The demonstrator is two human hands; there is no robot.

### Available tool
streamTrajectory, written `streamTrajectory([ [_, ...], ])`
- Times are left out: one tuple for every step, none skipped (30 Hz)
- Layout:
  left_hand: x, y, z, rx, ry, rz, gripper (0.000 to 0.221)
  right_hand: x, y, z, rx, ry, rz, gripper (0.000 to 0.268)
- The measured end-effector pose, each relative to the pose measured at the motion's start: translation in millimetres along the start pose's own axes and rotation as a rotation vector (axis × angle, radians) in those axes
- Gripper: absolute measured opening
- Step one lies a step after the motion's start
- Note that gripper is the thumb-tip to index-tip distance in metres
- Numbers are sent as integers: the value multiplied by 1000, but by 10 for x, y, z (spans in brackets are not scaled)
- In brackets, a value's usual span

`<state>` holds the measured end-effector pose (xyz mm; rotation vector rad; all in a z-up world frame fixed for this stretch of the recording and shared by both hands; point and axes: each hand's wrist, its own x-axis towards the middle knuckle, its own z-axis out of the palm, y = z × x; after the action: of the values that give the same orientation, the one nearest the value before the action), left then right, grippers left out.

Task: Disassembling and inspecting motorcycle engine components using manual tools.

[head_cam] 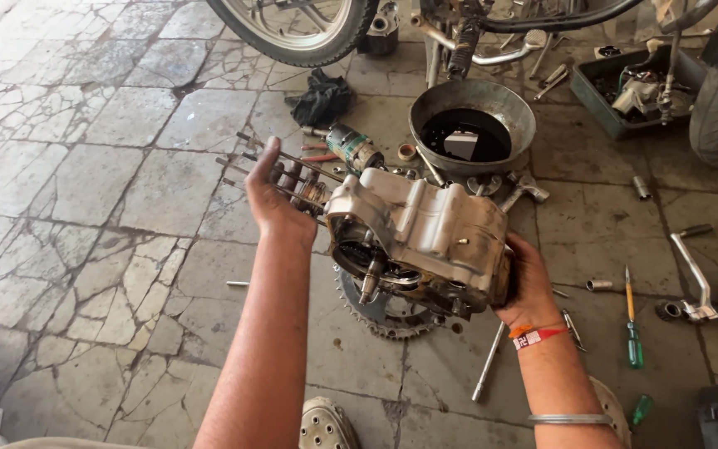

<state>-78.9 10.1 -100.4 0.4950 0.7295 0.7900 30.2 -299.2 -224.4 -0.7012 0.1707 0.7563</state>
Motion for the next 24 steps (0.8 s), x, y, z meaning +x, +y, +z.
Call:
streamTrajectory([
  [81,-25,-7,-13,38,-17,39,10,1,-5,0,-22,-7,40],
  [163,-60,-15,-25,76,-36,33,14,3,-19,0,-41,-14,38],
  [224,-86,-28,-24,77,-35,33,5,4,-14,1,-41,-13,38],
  [293,-103,-37,-95,75,-26,27,8,11,-2,4,-45,-21,39],
  [364,-122,-49,-166,73,-17,21,12,21,5,8,-49,-30,39],
  [423,-141,-81,-163,78,-19,21,28,23,-31,9,-44,-26,39],
  [481,-161,-117,-190,73,-35,20,44,27,-69,32,-80,-24,38],
  [532,-180,-161,-218,70,-50,19,53,32,-107,53,-115,-20,38],
  [522,-190,-219,-216,77,-52,19,-80,28,19,53,-110,-15,38],
  [540,-165,-235,-253,31,-74,20,-161,6,185,50,-93,-49,35],
  [557,-136,-253,-291,-16,-95,22,-246,-15,353,47,-77,-83,32],
  [419,-107,-253,-292,-9,-93,22,-285,-42,404,45,-76,-77,32],
  [283,-79,-251,-353,-61,-80,20,-322,-70,453,-67,-155,-201,34],
  [160,-43,-233,-414,-115,-66,21,-343,-102,512,-177,-238,-327,36],
  [158,-19,-243,-414,-111,-62,21,-344,-122,582,-177,-240,-322,36],
  [141,-21,-264,-452,-181,-32,21,-374,-146,628,-230,-216,-370,37],
  [124,-24,-279,-489,-251,-2,22,-401,-175,676,-282,-191,-417,39],
  [162,-57,-312,-489,-252,-3,22,-388,-181,655,-283,-191,-418,39],
  [203,-87,-342,-493,-324,-13,24,-373,-189,640,-320,-169,-458,37],
  [269,-77,-361,-494,-403,-16,27,-324,-175,648,-350,-154,-502,35],
  [341,-86,-327,-491,-412,-10,27,-296,-207,705,-343,-161,-507,35],
  [378,-136,-362,-514,-464,-21,30,-311,-223,722,-404,-181,-575,32],
  [418,-192,-402,-536,-516,-33,34,-320,-235,733,-465,-202,-642,30],
  [377,-182,-412,-539,-506,-33,34,-331,-237,740,-470,-200,-633,30],
])
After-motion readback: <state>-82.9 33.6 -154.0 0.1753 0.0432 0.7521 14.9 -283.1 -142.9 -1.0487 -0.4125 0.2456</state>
